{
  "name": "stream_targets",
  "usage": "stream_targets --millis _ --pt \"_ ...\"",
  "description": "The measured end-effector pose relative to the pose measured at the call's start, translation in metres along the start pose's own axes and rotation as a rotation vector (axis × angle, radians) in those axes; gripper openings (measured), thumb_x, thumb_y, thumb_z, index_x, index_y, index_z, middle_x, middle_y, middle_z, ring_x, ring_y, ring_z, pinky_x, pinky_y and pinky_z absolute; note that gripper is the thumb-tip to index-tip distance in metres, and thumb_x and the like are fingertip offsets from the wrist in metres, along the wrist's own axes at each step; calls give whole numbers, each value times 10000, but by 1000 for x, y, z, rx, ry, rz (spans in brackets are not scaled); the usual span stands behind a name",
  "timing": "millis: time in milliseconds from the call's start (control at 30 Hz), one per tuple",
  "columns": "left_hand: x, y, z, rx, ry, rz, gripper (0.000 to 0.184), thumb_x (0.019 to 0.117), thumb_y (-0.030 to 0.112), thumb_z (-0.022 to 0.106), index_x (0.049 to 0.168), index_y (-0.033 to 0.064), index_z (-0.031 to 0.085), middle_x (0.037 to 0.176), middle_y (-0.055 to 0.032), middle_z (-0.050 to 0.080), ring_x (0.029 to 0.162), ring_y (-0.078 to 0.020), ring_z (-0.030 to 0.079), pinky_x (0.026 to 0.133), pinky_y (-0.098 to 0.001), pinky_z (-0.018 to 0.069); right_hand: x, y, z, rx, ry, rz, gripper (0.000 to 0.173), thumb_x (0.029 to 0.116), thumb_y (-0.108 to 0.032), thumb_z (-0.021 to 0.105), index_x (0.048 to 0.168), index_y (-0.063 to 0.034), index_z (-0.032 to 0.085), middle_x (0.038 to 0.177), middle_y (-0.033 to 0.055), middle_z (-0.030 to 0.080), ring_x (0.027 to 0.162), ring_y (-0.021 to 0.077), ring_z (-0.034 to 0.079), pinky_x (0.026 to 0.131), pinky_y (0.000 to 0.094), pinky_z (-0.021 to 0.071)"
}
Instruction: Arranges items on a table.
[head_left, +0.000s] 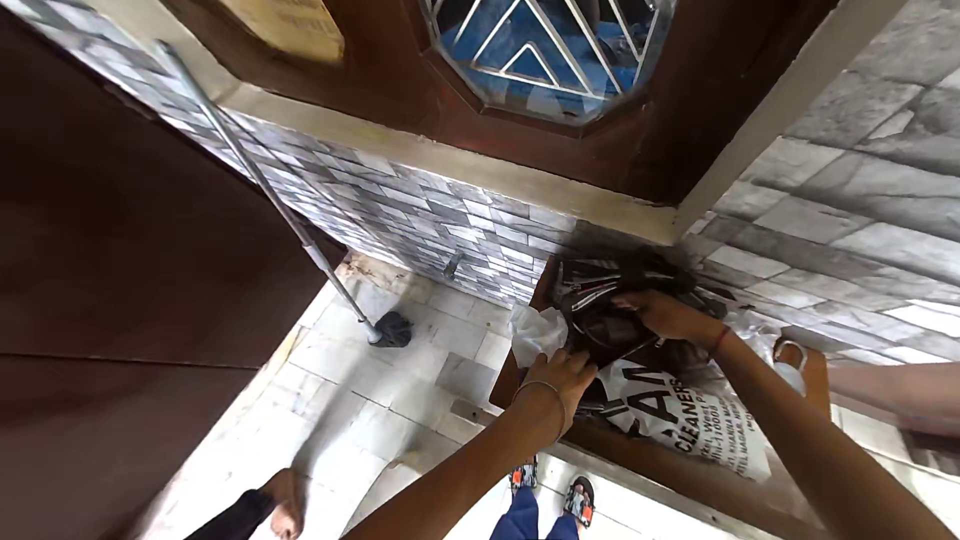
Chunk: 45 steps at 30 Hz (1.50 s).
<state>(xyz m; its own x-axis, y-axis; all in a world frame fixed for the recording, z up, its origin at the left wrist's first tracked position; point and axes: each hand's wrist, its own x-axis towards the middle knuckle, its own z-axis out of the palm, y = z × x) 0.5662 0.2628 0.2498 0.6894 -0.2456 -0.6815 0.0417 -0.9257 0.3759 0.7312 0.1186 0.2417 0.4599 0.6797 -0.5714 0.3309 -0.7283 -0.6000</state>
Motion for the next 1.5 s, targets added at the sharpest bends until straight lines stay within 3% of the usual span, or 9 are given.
stream_targets --millis 267,433,533,733,800,933,1100,1267,1500 --pt "3 -5 -4 -60 43 28 773 877 -147 591 1577 102 380 1649 -133 330 1432 -420 394 1071 -615 379 3 -4 -4 -85 14 20 485 988 116 455 1450 -3 535 1445 214 568 1341 370 534 1123 527 390" --pt "5 -5 -7 -84 34 18 795 876 -143 594 1588 125 367 1687 -91 255 1432 -411 385 1069 -593 391 16 -8 26 -475 -126 165 325 949 -22 641 1272 20 649 1270 276 636 1218 469 587 996 647 455" --pt "4 -5 -7 -81 37 15 810 879 -142 586 1598 150 355 1701 -79 216 1424 -415 391 1053 -594 404 29 -2 46 -772 -166 98 340 958 25 596 1293 39 648 1357 238 611 1360 419 485 1158 557 327" --pt "8 -3 -4 -58 44 1 810 892 -119 592 1609 154 332 1711 -62 186 1435 -413 376 1041 -591 415 53 13 67 -1008 -137 90 386 941 75 584 1326 65 612 1412 221 579 1428 401 407 1202 536 236" --pt "10 -1 -3 -61 45 -9 802 902 -102 598 1611 159 326 1714 -54 175 1449 -406 360 1051 -589 412 56 18 70 -981 -102 101 387 935 69 596 1322 67 616 1413 222 579 1442 402 387 1215 541 206" --pt "8 0 -4 -95 79 -13 796 896 -96 606 1600 172 351 1713 -53 182 1455 -401 361 1057 -595 411 26 -15 40 -745 -85 149 419 987 -19 600 1405 0 577 1402 234 589 1353 416 504 1165 556 319" --pt "6 0 -2 -114 109 -7 772 918 -73 615 1597 188 357 1709 -46 195 1451 -392 368 1060 -587 410 -9 -26 6 -592 119 161 580 913 -98 727 1458 -82 528 1185 280 674 1048 519 649 830 686 495" --pt "5 -1 4 -130 136 35 792 908 -92 615 1603 181 352 1701 -61 219 1453 -406 361 1054 -603 407 -23 -5 -16 -299 358 113 608 890 -81 785 1427 -14 507 1147 305 671 1034 521 655 866 716 486" --pt "4 -8 10 -181 158 76 816 912 -102 611 1619 182 318 1707 -78 204 1475 -428 332 1057 -643 393 -40 -3 -18 -117 397 -21 642 895 41 735 1460 33 429 1202 280 664 1068 418 676 930 596 521"
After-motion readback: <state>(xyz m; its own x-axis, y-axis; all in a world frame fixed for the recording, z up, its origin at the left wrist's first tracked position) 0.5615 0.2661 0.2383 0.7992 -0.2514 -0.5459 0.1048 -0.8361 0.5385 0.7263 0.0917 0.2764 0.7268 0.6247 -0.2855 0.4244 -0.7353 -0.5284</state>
